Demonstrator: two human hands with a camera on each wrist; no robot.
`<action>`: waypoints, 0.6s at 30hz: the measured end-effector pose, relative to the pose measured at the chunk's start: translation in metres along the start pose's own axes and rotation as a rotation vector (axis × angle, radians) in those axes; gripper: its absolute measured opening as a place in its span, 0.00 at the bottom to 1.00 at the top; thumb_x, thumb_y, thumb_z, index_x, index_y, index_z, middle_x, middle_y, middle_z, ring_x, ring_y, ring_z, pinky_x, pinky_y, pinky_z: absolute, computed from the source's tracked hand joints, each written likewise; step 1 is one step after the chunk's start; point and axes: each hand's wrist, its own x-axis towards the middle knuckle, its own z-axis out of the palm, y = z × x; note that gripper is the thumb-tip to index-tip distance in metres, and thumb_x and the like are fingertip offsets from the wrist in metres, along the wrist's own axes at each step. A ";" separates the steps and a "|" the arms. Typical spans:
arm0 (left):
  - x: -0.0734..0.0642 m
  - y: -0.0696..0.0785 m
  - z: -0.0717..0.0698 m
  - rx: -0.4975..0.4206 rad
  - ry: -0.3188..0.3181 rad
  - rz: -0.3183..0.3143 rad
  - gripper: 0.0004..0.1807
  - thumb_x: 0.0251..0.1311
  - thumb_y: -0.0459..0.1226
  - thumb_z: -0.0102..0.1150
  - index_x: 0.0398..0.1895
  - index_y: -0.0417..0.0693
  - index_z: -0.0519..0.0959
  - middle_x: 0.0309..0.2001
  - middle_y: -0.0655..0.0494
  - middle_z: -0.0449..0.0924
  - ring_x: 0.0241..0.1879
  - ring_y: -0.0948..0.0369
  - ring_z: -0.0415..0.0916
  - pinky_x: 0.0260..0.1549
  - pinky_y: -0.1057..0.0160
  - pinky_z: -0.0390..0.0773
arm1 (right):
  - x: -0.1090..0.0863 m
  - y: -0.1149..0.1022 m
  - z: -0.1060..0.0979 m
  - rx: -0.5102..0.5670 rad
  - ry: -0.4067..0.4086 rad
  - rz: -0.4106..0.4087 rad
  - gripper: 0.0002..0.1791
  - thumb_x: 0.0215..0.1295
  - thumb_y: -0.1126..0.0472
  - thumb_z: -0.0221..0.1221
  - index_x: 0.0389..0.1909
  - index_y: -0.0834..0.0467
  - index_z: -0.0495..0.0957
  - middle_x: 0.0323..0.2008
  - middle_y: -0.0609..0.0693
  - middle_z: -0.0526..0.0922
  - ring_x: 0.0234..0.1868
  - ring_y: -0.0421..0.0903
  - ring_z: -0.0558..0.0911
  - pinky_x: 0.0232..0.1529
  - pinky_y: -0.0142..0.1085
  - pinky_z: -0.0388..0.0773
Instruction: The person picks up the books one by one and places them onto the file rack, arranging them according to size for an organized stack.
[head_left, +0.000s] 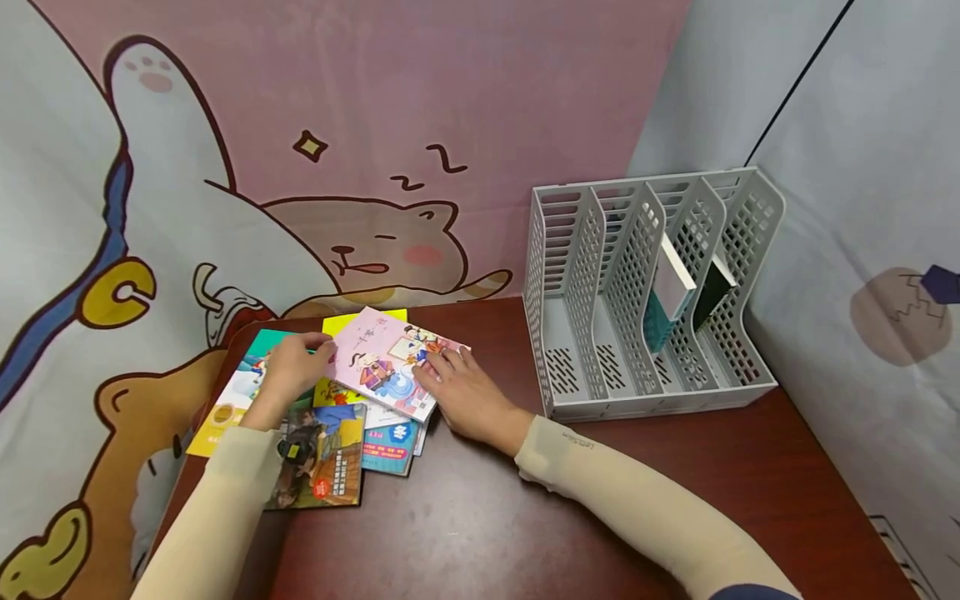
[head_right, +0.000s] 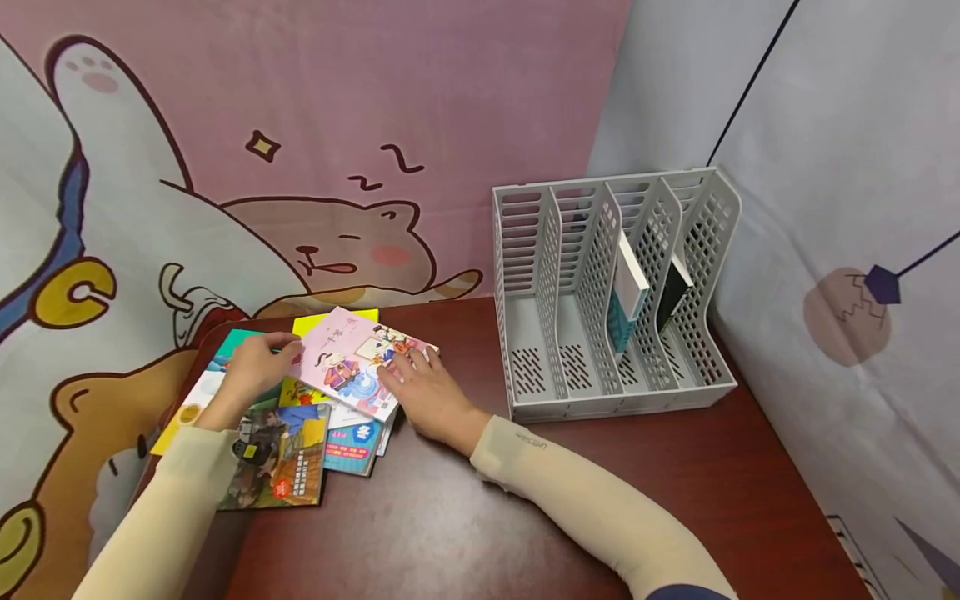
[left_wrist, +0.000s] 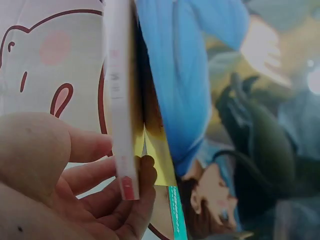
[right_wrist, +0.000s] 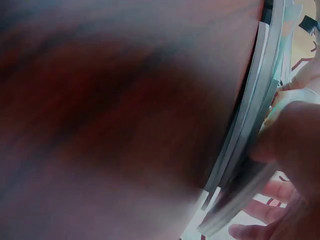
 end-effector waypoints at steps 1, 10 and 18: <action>0.000 0.000 0.000 0.002 0.005 0.005 0.28 0.84 0.49 0.53 0.73 0.37 0.80 0.67 0.31 0.83 0.57 0.39 0.80 0.63 0.37 0.82 | 0.000 0.001 -0.002 0.010 0.008 0.006 0.29 0.80 0.60 0.54 0.80 0.47 0.71 0.75 0.54 0.75 0.76 0.58 0.75 0.80 0.60 0.72; -0.001 0.002 -0.003 -0.138 0.077 0.042 0.41 0.87 0.64 0.35 0.71 0.42 0.83 0.55 0.33 0.87 0.48 0.42 0.82 0.43 0.53 0.82 | -0.004 0.016 -0.022 0.259 0.150 0.109 0.28 0.79 0.62 0.62 0.78 0.50 0.77 0.73 0.53 0.83 0.74 0.57 0.81 0.77 0.51 0.77; -0.004 0.003 -0.009 -0.425 0.000 0.112 0.55 0.80 0.73 0.17 0.76 0.43 0.77 0.69 0.36 0.84 0.61 0.37 0.84 0.61 0.42 0.86 | -0.012 0.026 -0.050 0.663 0.425 0.329 0.13 0.84 0.55 0.61 0.61 0.54 0.84 0.52 0.53 0.93 0.49 0.49 0.92 0.52 0.47 0.90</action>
